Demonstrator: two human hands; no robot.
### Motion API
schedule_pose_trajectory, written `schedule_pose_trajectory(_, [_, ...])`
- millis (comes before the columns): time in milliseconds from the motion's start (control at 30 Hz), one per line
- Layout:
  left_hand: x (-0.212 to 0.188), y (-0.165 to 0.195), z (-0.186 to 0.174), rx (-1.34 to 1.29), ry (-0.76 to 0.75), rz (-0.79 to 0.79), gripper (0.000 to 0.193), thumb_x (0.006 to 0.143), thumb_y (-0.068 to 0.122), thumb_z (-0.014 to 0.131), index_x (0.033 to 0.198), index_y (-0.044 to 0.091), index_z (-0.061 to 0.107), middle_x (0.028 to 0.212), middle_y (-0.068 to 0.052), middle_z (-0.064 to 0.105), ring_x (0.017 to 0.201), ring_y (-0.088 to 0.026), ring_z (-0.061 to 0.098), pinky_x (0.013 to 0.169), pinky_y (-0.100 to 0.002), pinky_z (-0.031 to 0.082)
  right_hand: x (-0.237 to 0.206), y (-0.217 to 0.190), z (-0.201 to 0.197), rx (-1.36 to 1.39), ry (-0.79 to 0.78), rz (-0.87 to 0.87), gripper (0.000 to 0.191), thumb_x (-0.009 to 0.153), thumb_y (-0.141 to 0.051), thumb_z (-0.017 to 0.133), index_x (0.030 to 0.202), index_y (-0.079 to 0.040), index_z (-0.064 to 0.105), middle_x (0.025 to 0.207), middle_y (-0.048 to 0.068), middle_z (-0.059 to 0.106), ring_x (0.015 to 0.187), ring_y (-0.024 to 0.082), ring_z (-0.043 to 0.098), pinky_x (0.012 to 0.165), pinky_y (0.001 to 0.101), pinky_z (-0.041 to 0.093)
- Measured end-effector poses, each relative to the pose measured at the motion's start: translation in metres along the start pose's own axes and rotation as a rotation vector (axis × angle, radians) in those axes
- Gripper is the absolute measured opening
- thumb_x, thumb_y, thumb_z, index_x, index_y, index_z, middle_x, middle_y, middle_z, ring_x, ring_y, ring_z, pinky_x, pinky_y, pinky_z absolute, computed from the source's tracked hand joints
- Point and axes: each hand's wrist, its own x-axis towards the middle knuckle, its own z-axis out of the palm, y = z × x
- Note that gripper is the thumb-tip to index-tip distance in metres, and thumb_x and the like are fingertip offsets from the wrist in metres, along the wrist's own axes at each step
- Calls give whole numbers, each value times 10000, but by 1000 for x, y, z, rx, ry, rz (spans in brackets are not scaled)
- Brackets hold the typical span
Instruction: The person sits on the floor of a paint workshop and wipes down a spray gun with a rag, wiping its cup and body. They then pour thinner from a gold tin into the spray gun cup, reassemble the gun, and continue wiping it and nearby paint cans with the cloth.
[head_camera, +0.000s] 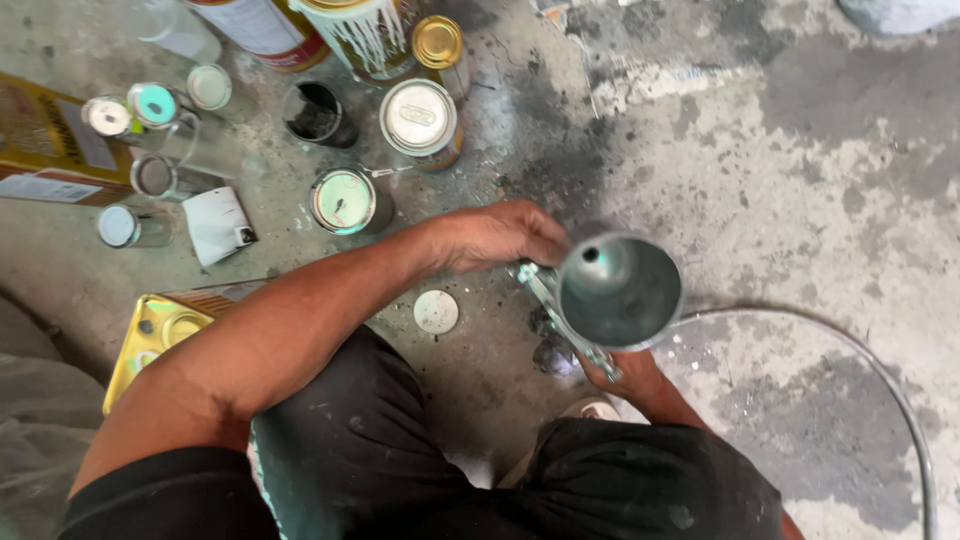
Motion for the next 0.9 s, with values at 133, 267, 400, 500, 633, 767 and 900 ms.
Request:
schedule_pose_trajectory(133, [6,-10,5,25,-3,-14,243,972,119,661,1181,28,746,1132,-61,765,1069,-146,668,1025,-343,493,5,-2,2,58,-15,27,552,813,-33,727,1351,-27,603,1200,220,630,1090,381,593,942,475,488])
schedule_pose_trajectory(267, [12,-28,19,53,6,6,239,1004,96,592,1152,-20,739,1054,-45,750,1018,-142,650,954,-333,510,1,-7,0,94,-47,55,543,831,-33,726,1360,-28,609,1169,216,633,1055,358,590,914,461,488])
schedule_pose_trajectory(400, [10,-40,30,22,60,-73,258,989,121,566,1181,35,716,1043,-24,744,1011,-131,644,929,-310,501,-8,-11,-4,126,-71,100,533,848,-32,726,1369,-29,614,1138,211,637,1020,335,587,886,448,489])
schedule_pose_trajectory(500, [4,-39,34,11,-27,-12,217,1015,126,590,1138,17,732,1015,-42,717,985,-139,626,899,-312,496,-5,-13,-7,175,-80,149,526,862,-32,725,1376,-30,619,1115,208,639,994,318,584,865,438,490])
schedule_pose_trajectory(633, [3,-32,34,63,-55,31,168,1060,121,618,1078,-12,719,987,-38,662,957,-128,582,854,-322,489,3,-17,-16,280,-88,251,516,879,-31,725,1386,-31,624,1084,203,642,959,295,581,837,424,491])
schedule_pose_trajectory(767, [13,-18,25,115,-81,41,230,1020,141,575,1069,16,762,993,-67,759,924,-140,673,836,-331,534,4,-33,-12,390,-65,385,507,897,-30,724,1395,-33,630,1053,199,646,924,272,577,809,411,492])
schedule_pose_trajectory(900, [3,14,4,845,315,148,343,964,252,619,1261,86,669,1111,-123,754,1024,-259,722,903,-394,564,10,-37,-6,506,-40,532,497,915,-30,724,1404,-34,636,1022,195,649,890,249,574,780,397,493])
